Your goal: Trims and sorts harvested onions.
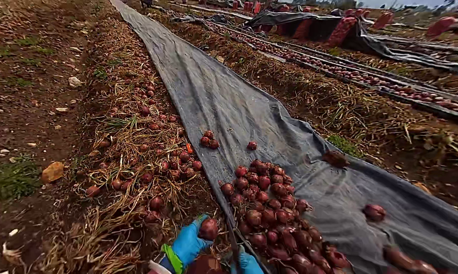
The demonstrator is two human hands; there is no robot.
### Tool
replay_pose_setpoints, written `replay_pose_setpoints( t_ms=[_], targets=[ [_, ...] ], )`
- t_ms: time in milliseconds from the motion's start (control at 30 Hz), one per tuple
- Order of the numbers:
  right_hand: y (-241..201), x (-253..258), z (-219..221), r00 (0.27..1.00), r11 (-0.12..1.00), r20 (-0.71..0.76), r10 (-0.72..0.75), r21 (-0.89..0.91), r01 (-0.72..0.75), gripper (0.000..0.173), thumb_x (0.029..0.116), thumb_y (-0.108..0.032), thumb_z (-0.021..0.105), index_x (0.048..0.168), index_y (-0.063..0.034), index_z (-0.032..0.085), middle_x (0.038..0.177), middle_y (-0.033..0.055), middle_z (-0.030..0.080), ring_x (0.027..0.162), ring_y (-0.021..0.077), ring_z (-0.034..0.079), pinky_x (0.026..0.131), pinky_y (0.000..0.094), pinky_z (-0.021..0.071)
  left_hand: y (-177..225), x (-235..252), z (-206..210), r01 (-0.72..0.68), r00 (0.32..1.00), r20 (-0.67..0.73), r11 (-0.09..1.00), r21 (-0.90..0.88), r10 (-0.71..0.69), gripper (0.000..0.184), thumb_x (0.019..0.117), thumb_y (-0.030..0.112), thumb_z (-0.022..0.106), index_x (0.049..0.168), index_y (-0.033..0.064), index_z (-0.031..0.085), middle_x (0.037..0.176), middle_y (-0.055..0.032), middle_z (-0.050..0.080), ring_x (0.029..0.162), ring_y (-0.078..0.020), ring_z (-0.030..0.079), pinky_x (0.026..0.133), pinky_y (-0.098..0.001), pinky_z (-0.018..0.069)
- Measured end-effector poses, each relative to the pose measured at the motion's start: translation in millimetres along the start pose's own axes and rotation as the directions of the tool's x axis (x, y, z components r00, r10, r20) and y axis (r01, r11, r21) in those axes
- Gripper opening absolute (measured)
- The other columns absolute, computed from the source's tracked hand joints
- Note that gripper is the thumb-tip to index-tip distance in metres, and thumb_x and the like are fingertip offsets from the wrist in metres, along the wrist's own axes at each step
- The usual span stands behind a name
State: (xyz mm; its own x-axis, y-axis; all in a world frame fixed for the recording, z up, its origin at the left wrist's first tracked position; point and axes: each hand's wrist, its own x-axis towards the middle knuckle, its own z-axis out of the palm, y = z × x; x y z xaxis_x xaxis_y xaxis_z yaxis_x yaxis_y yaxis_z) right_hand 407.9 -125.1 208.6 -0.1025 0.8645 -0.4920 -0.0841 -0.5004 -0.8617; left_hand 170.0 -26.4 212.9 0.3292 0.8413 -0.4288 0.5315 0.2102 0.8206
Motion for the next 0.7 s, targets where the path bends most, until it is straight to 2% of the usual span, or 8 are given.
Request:
replay_pose_setpoints(
  t_ms=[67, 133, 200, 267, 333, 467, 600, 700],
  targets=[
    [13, -4, 9, 0.995, 0.996, 0.066, -0.081, 0.038, 0.079, 0.077, 0.0948, -0.078, 0.039, 0.097, -0.0049, 0.062, 0.064, 0.0057, 0.061, 0.047, 0.0188, 0.06, 0.045, 0.0358, 0.055, 35, -30, 16, -0.036, 0.994, 0.111, 0.994, 0.108, 0.024, 0.065, 0.0903, 0.03, 0.079, 0.149, 0.021, 0.055, 0.122, -0.0047, 0.073, 0.102, -0.017, 0.073, 0.095, -0.0431, 0.0593],
    [-4, -26, 12, 0.986, 0.985, 0.004, -0.169, 0.013, 0.169, 0.079, 0.0895, -0.083, 0.044, 0.088, -0.0062, 0.063, 0.063, 0.0056, 0.062, 0.049, 0.0184, 0.061, 0.048, 0.0357, 0.0562, 56, -61, 23, -0.145, 0.982, 0.168, 0.921, 0.363, 0.089, 0.039, 0.0979, 0.037, 0.07, 0.131, 0.0166, 0.068, 0.112, -0.0061, 0.075, 0.102, -0.0216, 0.072, 0.096, -0.0505, 0.0572],
    [-14, -57, 11, 0.964, 0.96, -0.032, -0.262, -0.115, 0.257, 0.09, 0.0847, -0.091, 0.036, 0.095, -0.0065, 0.065, 0.066, 0.005, 0.064, 0.052, 0.0174, 0.062, 0.05, 0.0354, 0.057, 68, -90, 19, -0.355, 0.933, 0.251, 0.766, 0.536, 0.257, 0.029, 0.0998, 0.038, 0.068, 0.109, 0.0115, 0.073, 0.098, -0.01, 0.075, 0.094, -0.0282, 0.073, 0.086, -0.0575, 0.0572],
    [-11, -99, 13, 0.962, 0.932, -0.01, -0.274, -0.251, 0.262, 0.09, 0.0908, -0.087, 0.023, 0.1, -0.0082, 0.066, 0.065, 0.0055, 0.064, 0.051, 0.0185, 0.061, 0.048, 0.0366, 0.0561, 70, -121, 15, -0.478, 0.877, 0.362, 0.64, 0.602, 0.315, 0.029, 0.1, 0.042, 0.067, 0.101, 0.0128, 0.073, 0.092, -0.0081, 0.074, 0.089, -0.0274, 0.073, 0.08, -0.0573, 0.0574],
    [-7, -123, 8, 0.969, 0.92, 0.028, -0.246, -0.308, 0.242, 0.087, 0.096, -0.081, 0.021, 0.095, -0.0101, 0.071, 0.059, 0.007, 0.061, 0.046, 0.0205, 0.058, 0.043, 0.0384, 0.0538, 70, -131, 1, -0.474, 0.881, 0.361, 0.584, 0.659, 0.307, 0.028, 0.1009, 0.044, 0.065, 0.104, 0.0179, 0.076, 0.096, -0.0047, 0.076, 0.091, -0.0254, 0.074, 0.08, -0.0574, 0.0582],
    [28, -125, 9, 0.988, 0.949, 0.099, -0.117, -0.281, 0.141, 0.09, 0.0927, -0.085, 0.022, 0.097, -0.0087, 0.07, 0.06, 0.0078, 0.059, 0.045, 0.0206, 0.057, 0.043, 0.0376, 0.0529, 75, -154, 2, -0.278, 0.959, 0.16, 0.673, 0.685, 0.234, 0.043, 0.1019, 0.052, 0.06, 0.096, 0.0111, 0.071, 0.092, -0.009, 0.073, 0.089, -0.0283, 0.071, 0.079, -0.0578, 0.0558],
    [19, -93, 18, 0.968, 0.894, 0.241, -0.074, -0.414, 0.171, 0.094, 0.0806, -0.096, 0.024, 0.084, -0.0122, 0.066, 0.06, 0.0039, 0.062, 0.047, 0.0178, 0.059, 0.043, 0.0352, 0.0523, 95, -149, 40, -0.341, 0.91, 0.414, 0.624, 0.703, 0.032, 0.026, 0.1059, 0.031, 0.054, 0.104, 0.0116, 0.072, 0.099, -0.011, 0.073, 0.096, -0.0328, 0.071, 0.077, -0.0615, 0.0564],
    [4, -55, 5, 0.983, 0.93, 0.055, -0.175, -0.319, 0.184, 0.097, 0.0902, -0.087, 0.012, 0.09, -0.0081, 0.068, 0.058, 0.0063, 0.06, 0.044, 0.0204, 0.056, 0.041, 0.0387, 0.0527, 55, -82, -2, -0.066, 0.991, 0.132, 0.777, 0.626, -0.022, 0.037, 0.1093, 0.043, 0.047, 0.114, 0.0171, 0.073, 0.108, -0.0091, 0.075, 0.104, -0.0306, 0.071, 0.087, -0.0619, 0.0554]
  ],
)
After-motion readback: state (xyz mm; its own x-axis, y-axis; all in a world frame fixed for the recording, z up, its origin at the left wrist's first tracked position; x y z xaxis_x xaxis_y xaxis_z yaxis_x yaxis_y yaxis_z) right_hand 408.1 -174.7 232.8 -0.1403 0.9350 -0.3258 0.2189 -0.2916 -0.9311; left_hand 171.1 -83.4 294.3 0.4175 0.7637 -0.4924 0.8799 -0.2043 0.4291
